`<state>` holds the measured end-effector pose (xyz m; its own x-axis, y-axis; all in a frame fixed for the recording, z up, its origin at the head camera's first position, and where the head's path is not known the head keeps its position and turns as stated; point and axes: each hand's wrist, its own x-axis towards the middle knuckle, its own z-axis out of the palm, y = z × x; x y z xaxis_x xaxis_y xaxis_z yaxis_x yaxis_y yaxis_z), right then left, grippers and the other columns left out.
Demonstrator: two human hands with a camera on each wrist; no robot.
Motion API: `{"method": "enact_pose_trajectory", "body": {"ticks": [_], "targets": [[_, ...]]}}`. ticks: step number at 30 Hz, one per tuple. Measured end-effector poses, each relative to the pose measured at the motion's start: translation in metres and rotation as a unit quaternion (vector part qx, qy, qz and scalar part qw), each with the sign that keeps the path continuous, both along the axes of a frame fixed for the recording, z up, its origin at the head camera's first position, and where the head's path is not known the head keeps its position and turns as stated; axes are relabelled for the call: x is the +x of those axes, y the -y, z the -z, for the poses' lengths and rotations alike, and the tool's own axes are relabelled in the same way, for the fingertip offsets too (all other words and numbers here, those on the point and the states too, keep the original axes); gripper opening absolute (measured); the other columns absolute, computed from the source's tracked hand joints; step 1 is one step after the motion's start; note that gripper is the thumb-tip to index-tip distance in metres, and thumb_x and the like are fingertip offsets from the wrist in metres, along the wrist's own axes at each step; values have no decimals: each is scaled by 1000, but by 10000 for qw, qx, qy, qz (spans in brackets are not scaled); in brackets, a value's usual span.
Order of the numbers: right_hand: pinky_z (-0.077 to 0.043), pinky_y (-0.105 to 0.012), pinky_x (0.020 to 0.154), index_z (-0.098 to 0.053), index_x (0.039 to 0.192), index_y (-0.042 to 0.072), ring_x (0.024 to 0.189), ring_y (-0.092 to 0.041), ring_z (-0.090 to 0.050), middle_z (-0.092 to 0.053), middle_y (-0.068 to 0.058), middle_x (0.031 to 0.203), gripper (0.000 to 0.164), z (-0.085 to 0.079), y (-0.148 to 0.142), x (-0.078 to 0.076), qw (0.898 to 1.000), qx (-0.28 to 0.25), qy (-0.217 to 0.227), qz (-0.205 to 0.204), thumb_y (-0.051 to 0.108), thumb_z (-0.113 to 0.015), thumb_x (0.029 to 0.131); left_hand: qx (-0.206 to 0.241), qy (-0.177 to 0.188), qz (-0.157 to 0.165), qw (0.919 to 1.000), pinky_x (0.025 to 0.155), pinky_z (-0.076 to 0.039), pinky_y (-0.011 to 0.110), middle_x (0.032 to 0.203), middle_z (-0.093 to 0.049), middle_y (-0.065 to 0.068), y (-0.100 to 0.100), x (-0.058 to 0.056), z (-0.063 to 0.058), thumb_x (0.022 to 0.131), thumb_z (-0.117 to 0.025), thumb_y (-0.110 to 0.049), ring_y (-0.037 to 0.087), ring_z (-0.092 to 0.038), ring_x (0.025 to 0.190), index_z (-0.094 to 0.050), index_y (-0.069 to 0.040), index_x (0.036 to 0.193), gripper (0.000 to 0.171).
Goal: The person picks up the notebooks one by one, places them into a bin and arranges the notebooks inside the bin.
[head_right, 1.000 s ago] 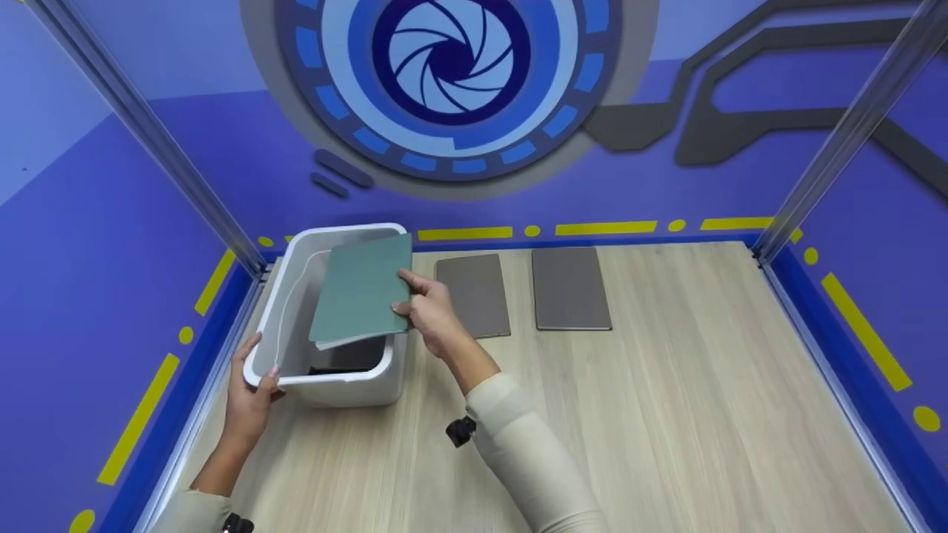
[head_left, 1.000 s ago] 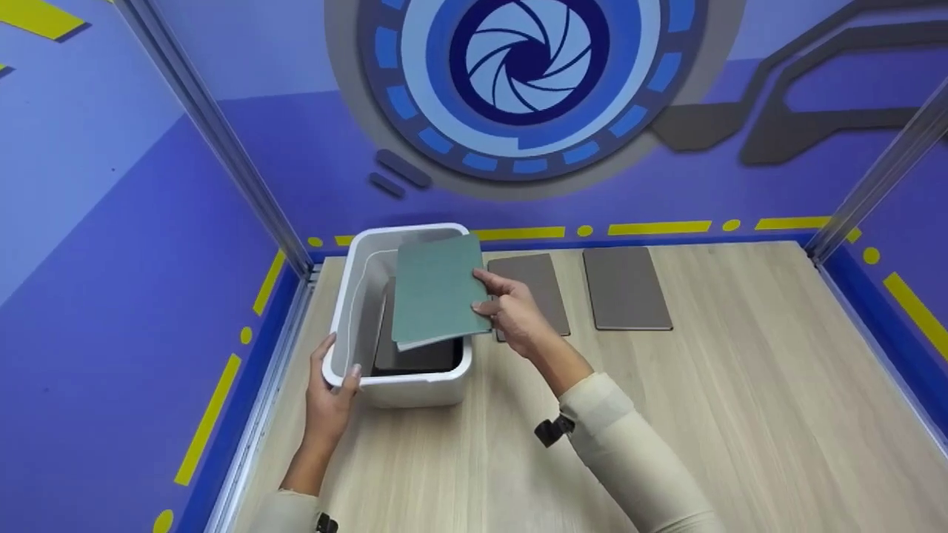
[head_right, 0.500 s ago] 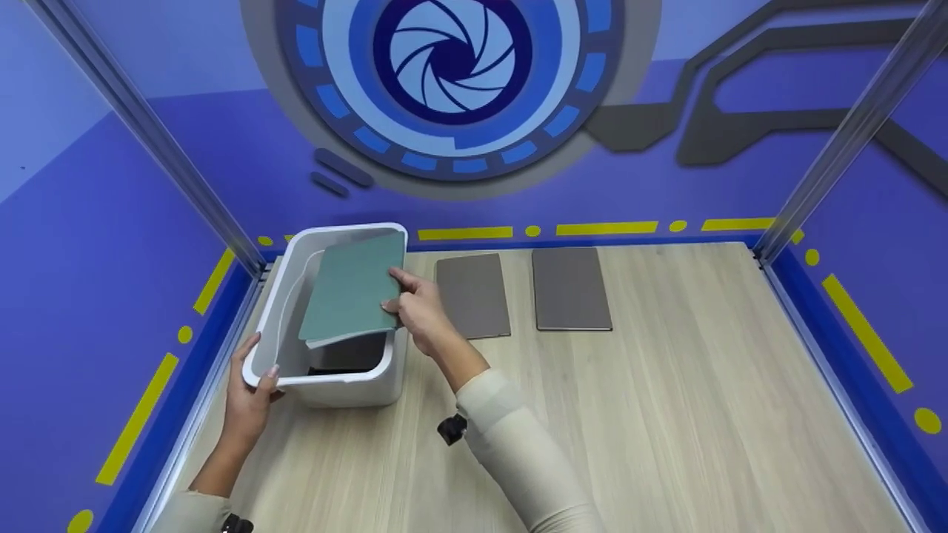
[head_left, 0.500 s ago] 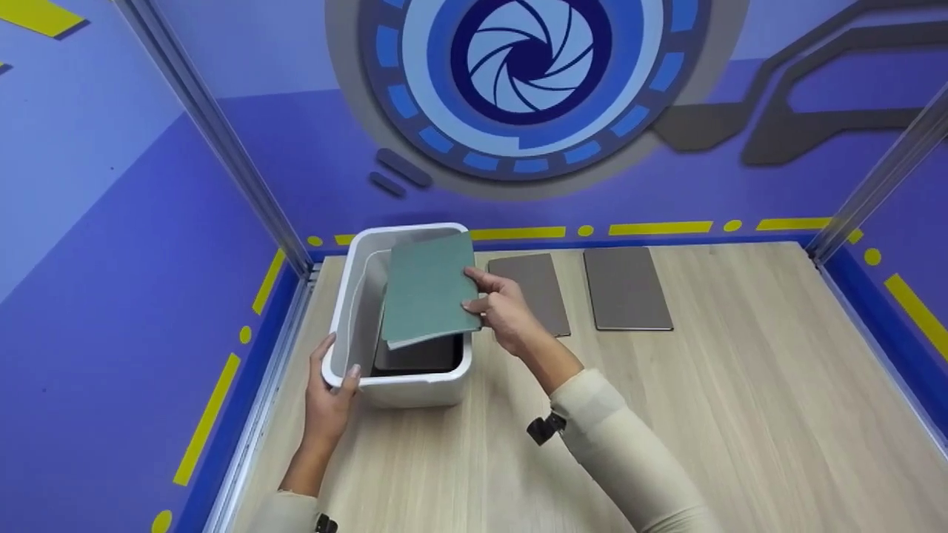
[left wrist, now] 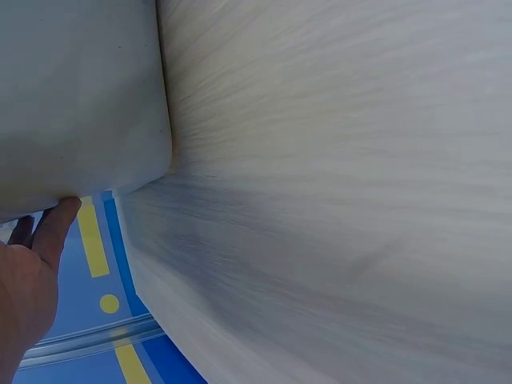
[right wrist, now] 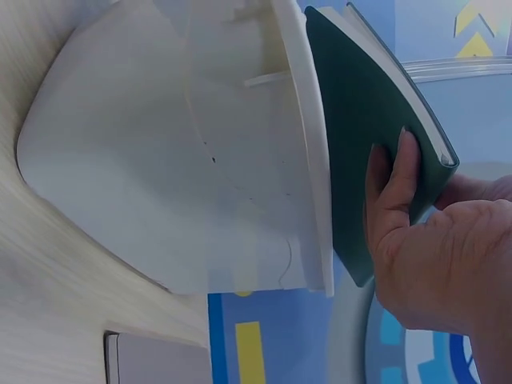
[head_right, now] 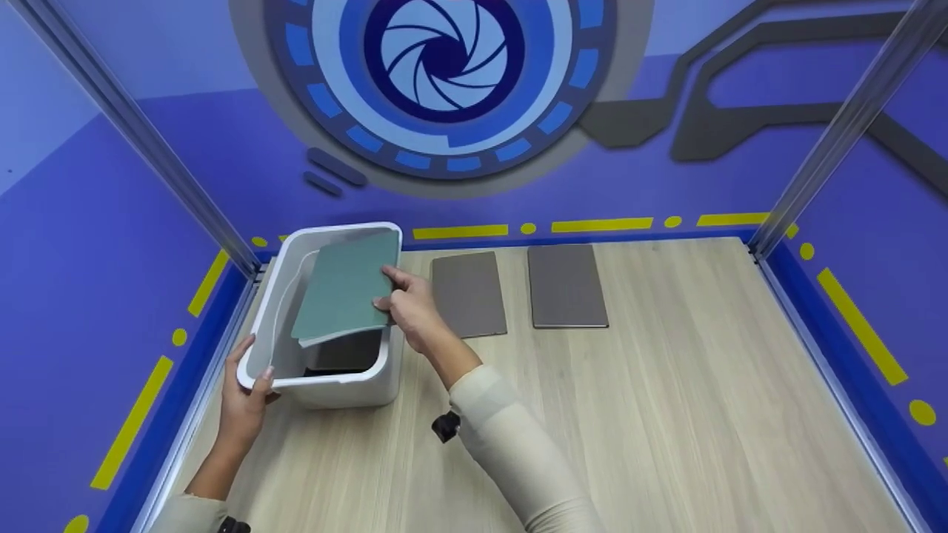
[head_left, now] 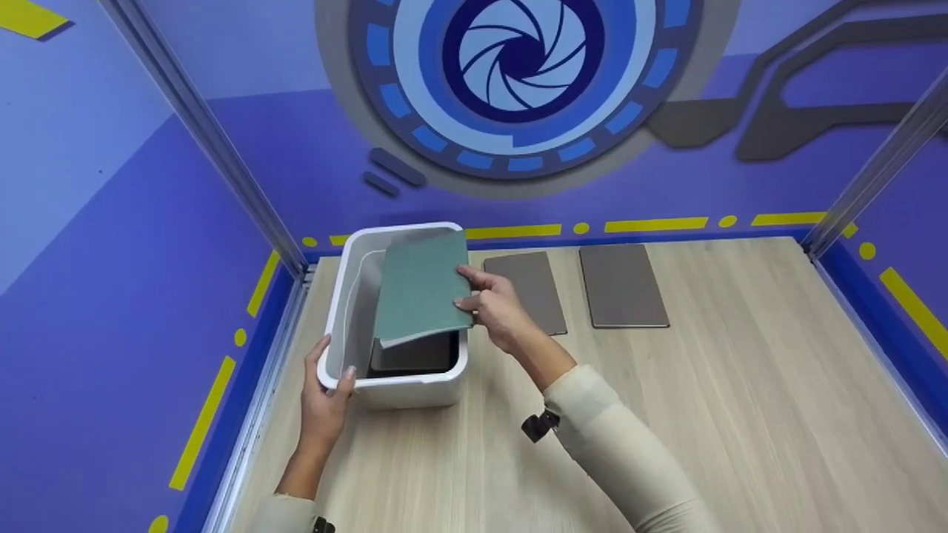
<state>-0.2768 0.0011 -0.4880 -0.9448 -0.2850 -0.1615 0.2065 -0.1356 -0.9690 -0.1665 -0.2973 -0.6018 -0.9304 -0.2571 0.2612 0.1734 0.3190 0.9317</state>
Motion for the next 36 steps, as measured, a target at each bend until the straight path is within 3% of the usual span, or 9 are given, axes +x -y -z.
{"method": "enact_pose_trajectory", "body": {"ticks": [7,15,18,23,27,30,36], "targets": [[-56,-49,108,-45,162,6,141,-32,-56,-46,-23,164,71,0,4,-1,10000,47,40,17,-5,-61,94,8,-99,17,9999,90,-49,14,163,-46,13,-2,-2,1,100,-65,-11,25,-52,125,-36,-17,165,71],[-49,-53,116,-43,162,4,151,-35,-47,-44,-22,167,74,-1,13,-2,9999,10,85,74,-5,-64,92,23,-167,1,9999,94,-47,12,165,-45,13,-2,-6,0,99,-65,-10,21,-52,129,-37,-18,164,72],[-48,-52,118,-43,163,4,153,-35,-45,-42,-21,168,72,-1,19,-3,9999,70,65,57,-5,-63,94,27,-174,25,9998,86,-50,13,159,-49,15,-2,-5,0,99,-65,-10,14,-58,116,-37,-17,164,72],[-42,-52,122,-26,169,5,160,-35,-34,-27,-22,176,72,-6,27,-3,9969,505,-61,-605,4,-57,104,75,-187,70,9998,68,-52,19,132,-57,19,-1,-4,-1,99,-64,-9,6,-60,83,-37,-17,164,72],[-30,-58,129,-27,170,10,165,-36,-23,-23,-18,178,66,-16,22,6,9873,1127,-345,-1062,15,-52,109,-21,-72,52,10000,72,-52,20,141,-56,17,-1,-3,-2,99,-65,-10,7,-60,96,-35,-18,165,72],[-35,-59,127,-40,166,11,160,-38,-35,-36,-17,173,59,-20,12,12,9846,1271,-616,-1029,17,-53,109,-87,23,15,10000,74,-52,19,152,-51,14,-1,-1,-1,100,-65,-11,8,-58,105,-35,-19,165,72],[-57,-45,107,-51,159,8,132,-36,-66,-62,-22,149,52,-19,-20,10,9927,798,-589,-689,15,-57,108,-147,84,-45,9998,75,-53,19,153,-52,13,0,0,0,100,-64,-13,8,-59,105,-35,-21,165,72]]}}
